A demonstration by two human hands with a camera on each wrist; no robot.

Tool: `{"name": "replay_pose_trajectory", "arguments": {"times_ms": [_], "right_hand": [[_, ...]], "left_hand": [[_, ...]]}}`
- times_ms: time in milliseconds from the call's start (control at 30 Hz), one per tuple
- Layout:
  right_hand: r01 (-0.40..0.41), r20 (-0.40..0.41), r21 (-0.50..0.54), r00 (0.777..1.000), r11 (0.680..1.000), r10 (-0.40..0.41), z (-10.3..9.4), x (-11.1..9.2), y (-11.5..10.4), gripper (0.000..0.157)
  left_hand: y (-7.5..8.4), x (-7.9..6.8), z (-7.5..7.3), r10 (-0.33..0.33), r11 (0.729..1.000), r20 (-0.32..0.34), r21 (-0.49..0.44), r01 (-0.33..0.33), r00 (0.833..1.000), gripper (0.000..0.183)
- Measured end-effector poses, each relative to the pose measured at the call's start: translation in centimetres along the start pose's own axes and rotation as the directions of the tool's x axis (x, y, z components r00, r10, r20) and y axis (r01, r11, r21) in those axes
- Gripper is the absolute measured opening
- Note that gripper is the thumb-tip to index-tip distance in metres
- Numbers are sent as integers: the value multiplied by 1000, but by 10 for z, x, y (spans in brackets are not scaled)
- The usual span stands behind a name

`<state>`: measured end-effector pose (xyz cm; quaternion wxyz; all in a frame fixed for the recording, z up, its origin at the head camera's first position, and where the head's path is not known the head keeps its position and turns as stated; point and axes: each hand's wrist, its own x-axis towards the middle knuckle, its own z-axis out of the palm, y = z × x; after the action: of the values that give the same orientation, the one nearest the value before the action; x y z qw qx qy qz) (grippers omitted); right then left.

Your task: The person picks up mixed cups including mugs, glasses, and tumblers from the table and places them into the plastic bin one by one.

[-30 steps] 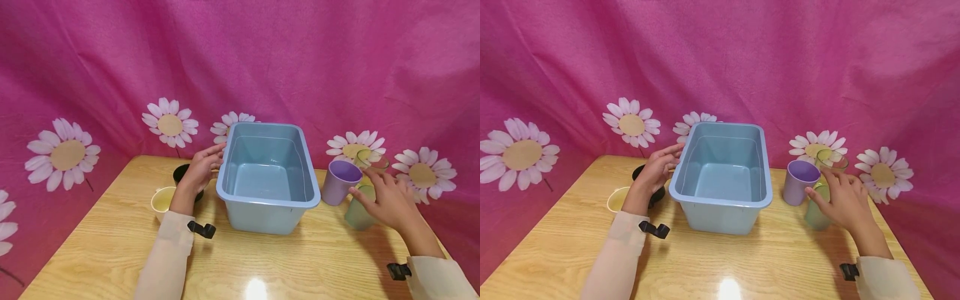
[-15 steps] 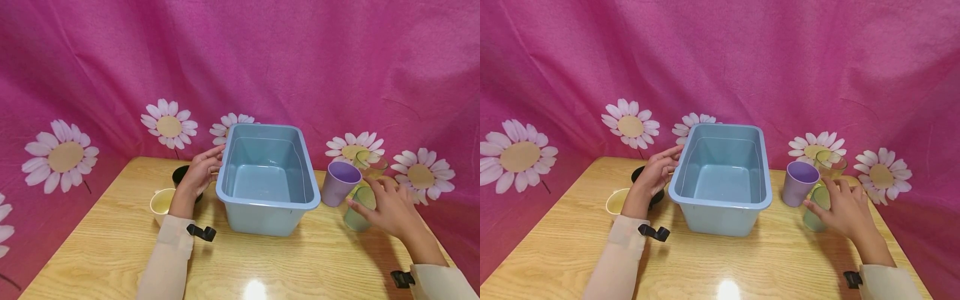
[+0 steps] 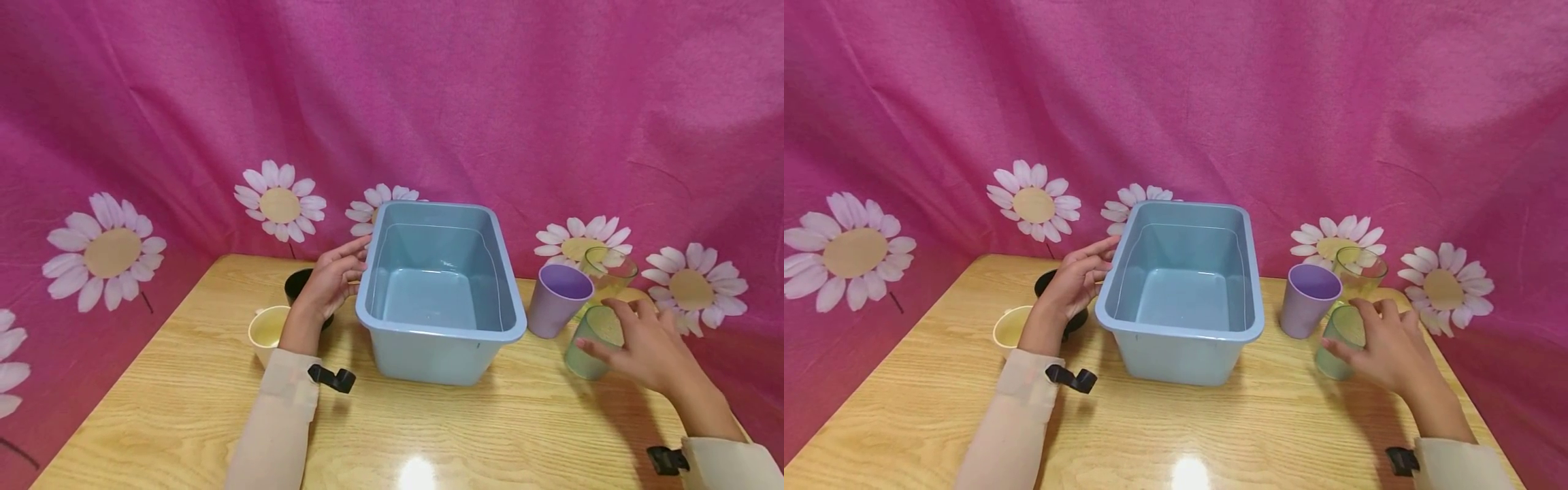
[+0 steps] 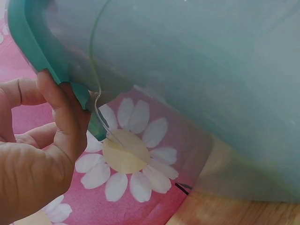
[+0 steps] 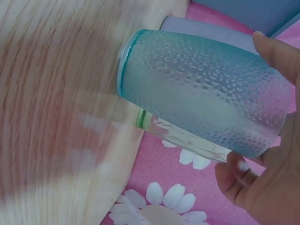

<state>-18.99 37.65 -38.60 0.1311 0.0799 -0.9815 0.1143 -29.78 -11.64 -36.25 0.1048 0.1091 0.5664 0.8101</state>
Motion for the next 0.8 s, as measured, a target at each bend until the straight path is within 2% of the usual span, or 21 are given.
{"name": "replay_pose_trajectory", "arguments": {"times_ms": [367, 567, 800], "right_hand": [[63, -9, 59, 998, 996, -63, -3, 1, 2, 79], [64, 38, 2, 997, 998, -64, -12, 5, 4, 81], [78, 24, -38, 997, 996, -77, -28, 9, 3, 82]], "left_hand": [[-1, 2, -1, -5, 1000, 10, -4, 5, 1000, 55], [0, 1, 0, -12, 1000, 10, -11, 12, 1000, 56], [3, -1, 0, -21, 999, 33, -43, 22, 999, 57]]}}
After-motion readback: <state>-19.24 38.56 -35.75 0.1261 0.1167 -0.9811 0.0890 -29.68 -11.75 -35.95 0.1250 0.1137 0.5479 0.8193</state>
